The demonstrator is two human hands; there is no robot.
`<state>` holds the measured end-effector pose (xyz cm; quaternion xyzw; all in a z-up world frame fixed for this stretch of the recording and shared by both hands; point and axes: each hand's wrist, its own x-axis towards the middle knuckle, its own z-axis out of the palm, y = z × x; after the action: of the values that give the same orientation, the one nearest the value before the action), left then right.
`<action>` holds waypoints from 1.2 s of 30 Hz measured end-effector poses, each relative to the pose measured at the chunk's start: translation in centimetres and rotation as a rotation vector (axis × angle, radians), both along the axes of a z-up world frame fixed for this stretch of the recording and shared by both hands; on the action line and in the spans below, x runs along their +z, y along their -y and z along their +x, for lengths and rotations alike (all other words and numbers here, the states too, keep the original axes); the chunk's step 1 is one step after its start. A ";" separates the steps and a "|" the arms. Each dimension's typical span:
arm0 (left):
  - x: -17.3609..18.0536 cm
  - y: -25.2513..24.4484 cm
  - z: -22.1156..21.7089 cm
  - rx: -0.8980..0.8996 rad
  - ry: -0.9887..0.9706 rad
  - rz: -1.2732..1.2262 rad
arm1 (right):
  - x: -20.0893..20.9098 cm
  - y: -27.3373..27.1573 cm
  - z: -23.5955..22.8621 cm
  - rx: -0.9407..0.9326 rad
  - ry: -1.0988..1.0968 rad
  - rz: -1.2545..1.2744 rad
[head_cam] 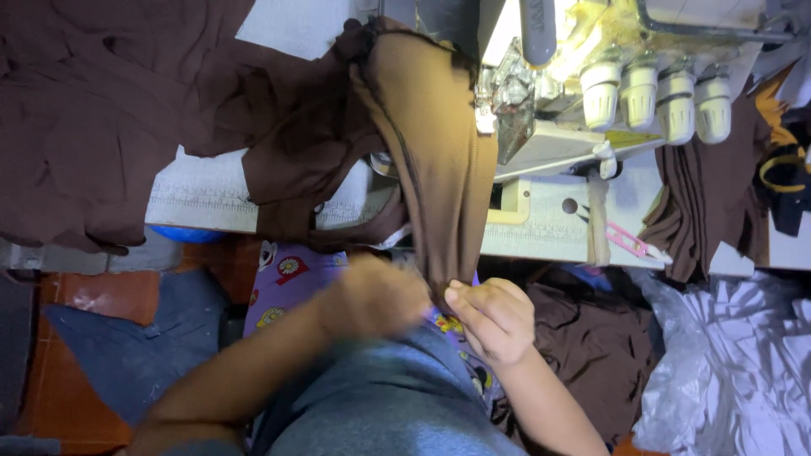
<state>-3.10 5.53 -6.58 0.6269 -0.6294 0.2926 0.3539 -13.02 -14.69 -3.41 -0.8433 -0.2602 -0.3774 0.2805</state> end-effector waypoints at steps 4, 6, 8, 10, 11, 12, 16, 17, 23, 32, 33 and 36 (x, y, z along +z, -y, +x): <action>-1.7 -4.2 4.3 0.633 -0.633 0.460 | 1.4 -0.2 -0.4 0.033 -0.046 0.089; 0.2 -6.5 6.0 0.734 -0.647 0.634 | 1.3 -0.3 -0.8 0.039 -0.075 0.103; 2.6 -8.4 6.5 0.614 -0.805 0.367 | 1.4 -0.2 -1.1 0.067 -0.132 0.158; 3.5 -9.3 7.3 0.661 -0.760 0.344 | 1.4 -0.3 -0.7 0.065 -0.131 0.152; 3.9 -9.7 7.5 0.704 -0.719 0.320 | 1.4 -0.2 -0.6 0.061 -0.133 0.143; 4.7 -9.4 8.0 0.704 -0.721 0.321 | 1.0 0.0 -0.2 0.061 -0.135 0.143; 7.5 -7.4 10.5 0.581 -0.522 0.124 | -1.2 1.3 1.7 0.004 -0.101 0.145; 8.1 -6.7 11.0 0.575 -0.484 0.033 | -1.9 1.7 2.1 -0.036 -0.103 0.137; 6.0 4.1 3.9 0.440 -0.170 0.469 | 0.0 2.7 4.8 -0.075 -0.193 0.162; 8.1 4.1 8.7 0.283 -0.162 0.258 | 1.5 3.3 7.8 -0.071 -0.157 0.220; 8.0 4.2 9.5 0.286 -0.161 0.260 | 1.2 3.5 8.4 -0.068 -0.156 0.223; 8.2 4.4 11.6 0.197 -0.277 0.335 | 0.6 3.9 9.8 -0.156 -0.107 0.227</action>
<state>8.48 1.16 1.58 0.7696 -0.5503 0.1281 0.2976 -3.25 -18.55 -2.80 -0.8427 -0.1342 -0.3796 0.3574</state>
